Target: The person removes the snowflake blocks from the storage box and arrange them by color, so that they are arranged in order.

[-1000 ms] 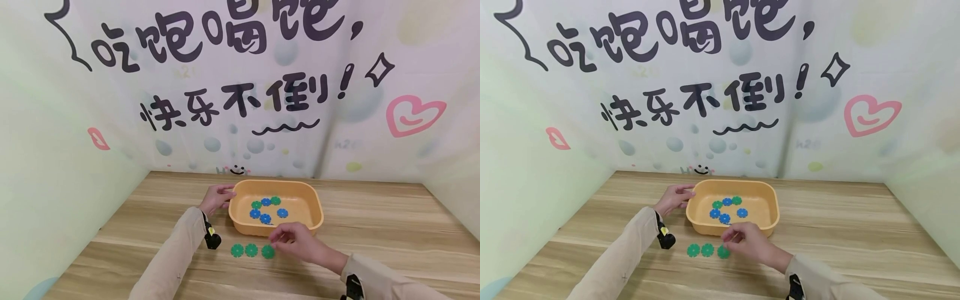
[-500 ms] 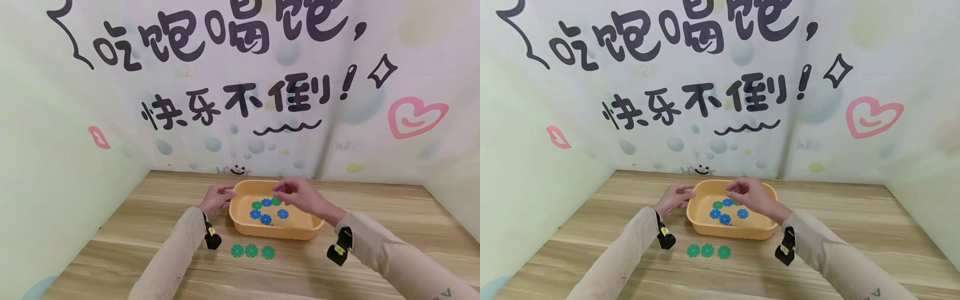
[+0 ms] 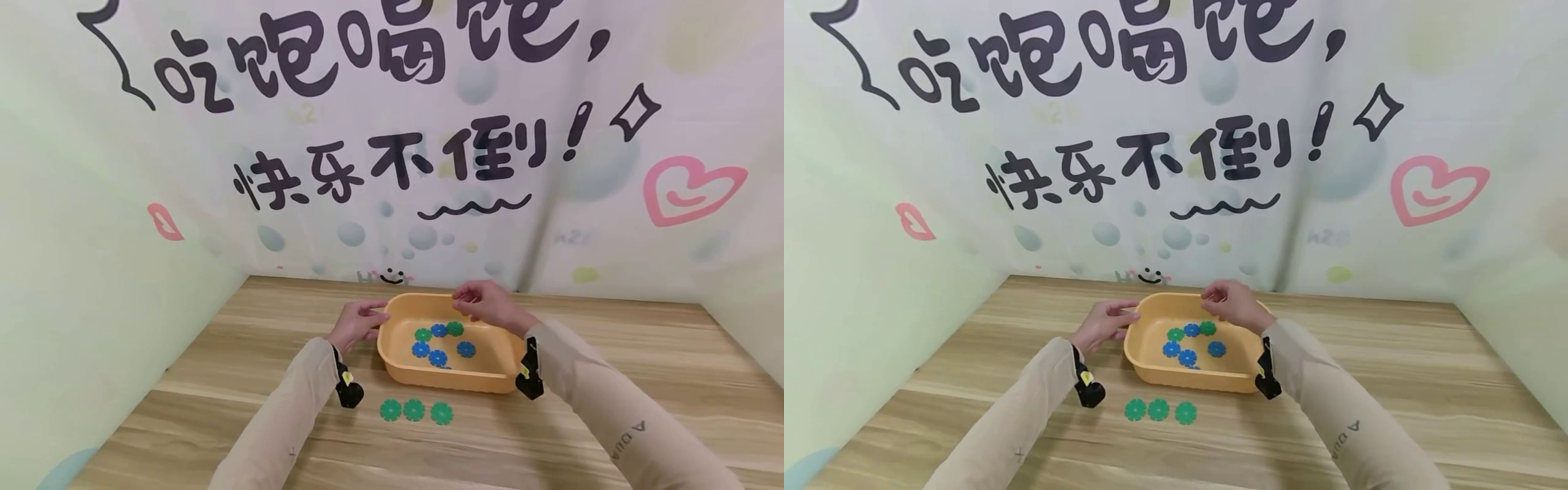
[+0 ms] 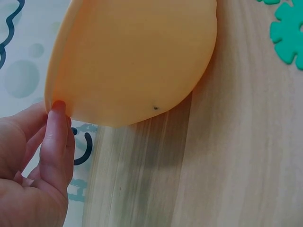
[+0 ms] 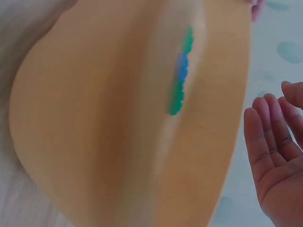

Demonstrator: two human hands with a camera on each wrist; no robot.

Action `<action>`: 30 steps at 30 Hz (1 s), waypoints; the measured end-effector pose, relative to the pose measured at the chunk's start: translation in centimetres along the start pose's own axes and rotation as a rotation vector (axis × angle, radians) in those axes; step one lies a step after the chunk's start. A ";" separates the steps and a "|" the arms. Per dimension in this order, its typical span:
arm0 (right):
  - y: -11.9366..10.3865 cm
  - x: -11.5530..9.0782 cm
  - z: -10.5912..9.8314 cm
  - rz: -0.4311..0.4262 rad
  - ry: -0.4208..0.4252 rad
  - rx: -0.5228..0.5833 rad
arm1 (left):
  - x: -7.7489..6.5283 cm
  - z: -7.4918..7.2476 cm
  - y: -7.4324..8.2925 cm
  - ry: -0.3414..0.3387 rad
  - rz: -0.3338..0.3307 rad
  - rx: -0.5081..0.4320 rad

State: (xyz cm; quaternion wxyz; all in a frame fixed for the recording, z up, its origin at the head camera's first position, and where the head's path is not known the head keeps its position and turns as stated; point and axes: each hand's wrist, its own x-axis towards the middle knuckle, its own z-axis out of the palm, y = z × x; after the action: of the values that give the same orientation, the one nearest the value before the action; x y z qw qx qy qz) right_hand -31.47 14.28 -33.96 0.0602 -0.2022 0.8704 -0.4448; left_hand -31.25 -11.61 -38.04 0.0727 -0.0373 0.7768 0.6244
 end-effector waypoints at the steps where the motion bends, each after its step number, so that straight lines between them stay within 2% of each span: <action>1: 0.4 0.2 0.2 0.015 -0.017 -0.010 | 0.0 0.0 0.0 0.000 -0.001 -0.002; 5: 1.6 0.6 1.0 0.081 -0.076 -0.042 | -0.1 0.0 0.1 -0.007 -0.004 -0.004; 8: 2.1 0.7 1.6 0.125 -0.084 -0.061 | 0.0 -0.1 0.1 -0.008 0.007 0.001; 16: 3.2 0.5 2.8 0.035 -0.055 -0.149 | 0.1 -0.1 0.0 -0.008 0.013 0.008; 23: 3.4 0.2 3.3 0.048 -0.119 -0.171 | 0.0 0.1 -0.2 -0.010 0.005 0.011; 30: 3.3 0.5 3.4 -0.009 -0.130 -0.166 | 0.1 0.0 0.0 -0.003 0.007 0.013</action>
State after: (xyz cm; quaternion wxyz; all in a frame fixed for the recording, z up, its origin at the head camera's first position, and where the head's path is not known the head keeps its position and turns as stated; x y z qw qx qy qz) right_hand -31.94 13.27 -38.62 0.0975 -0.2389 0.8975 -0.3576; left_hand -31.33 -11.59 -38.08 0.0721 -0.0332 0.7809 0.6196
